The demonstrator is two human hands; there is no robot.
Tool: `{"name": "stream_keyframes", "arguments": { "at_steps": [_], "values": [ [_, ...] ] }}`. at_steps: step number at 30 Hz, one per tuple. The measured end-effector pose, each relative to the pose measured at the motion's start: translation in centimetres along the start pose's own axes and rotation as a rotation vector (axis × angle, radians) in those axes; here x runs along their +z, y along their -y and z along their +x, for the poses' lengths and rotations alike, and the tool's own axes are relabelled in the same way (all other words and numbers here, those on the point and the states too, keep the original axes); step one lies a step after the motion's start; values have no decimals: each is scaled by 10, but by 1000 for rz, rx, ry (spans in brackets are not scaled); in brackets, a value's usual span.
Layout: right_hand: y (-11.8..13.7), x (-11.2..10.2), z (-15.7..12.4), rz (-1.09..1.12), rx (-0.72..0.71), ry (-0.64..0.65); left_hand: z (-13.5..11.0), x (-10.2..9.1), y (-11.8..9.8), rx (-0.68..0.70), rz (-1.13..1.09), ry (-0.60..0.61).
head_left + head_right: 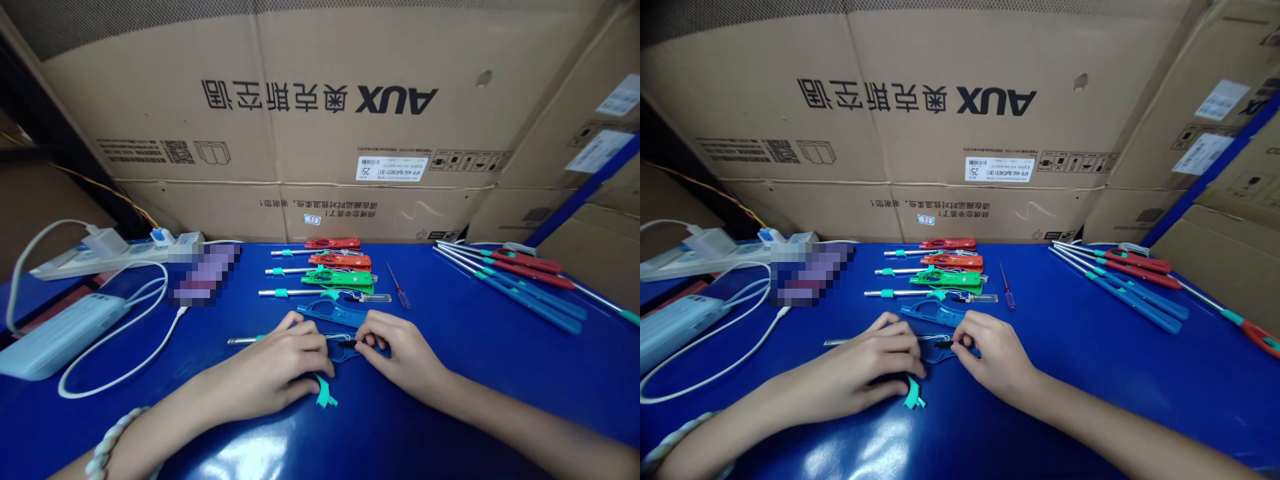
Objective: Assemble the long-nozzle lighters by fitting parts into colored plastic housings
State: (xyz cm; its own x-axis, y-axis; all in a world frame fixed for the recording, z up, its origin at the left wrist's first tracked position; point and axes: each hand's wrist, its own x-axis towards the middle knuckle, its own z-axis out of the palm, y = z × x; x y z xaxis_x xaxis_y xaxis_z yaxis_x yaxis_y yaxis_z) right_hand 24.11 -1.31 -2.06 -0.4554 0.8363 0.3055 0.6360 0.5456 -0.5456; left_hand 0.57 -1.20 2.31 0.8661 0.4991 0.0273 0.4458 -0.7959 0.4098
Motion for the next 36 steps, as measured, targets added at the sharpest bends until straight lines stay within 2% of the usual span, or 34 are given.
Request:
{"name": "stream_keyframes", "arguments": {
  "at_steps": [3, 7, 9, 13, 15, 25, 36],
  "values": [
    [0, 0, 0, -2, -8, -6, 2, 1, -2, 30, 36, 52],
    [0, 0, 0, -8, -8, -3, 1, 3, -1, 58, 78, 27],
    [1, 0, 0, -9, -6, 1, 1, 4, 2, 38, 73, -27],
    [1, -1, 1, -8, -2, 5, 5, 6, 11, -69, 60, -213],
    [1, -1, 1, -10, 2, 5, 10, 7, 14, -111, 88, -255],
    [0, -1, 0, 8, 8, 16, 27, 10, 15, -135, 252, -202],
    [-2, 0, 0, 33, 15, 22, 35, 12, 15, -125, 219, -220]
  ]
}}
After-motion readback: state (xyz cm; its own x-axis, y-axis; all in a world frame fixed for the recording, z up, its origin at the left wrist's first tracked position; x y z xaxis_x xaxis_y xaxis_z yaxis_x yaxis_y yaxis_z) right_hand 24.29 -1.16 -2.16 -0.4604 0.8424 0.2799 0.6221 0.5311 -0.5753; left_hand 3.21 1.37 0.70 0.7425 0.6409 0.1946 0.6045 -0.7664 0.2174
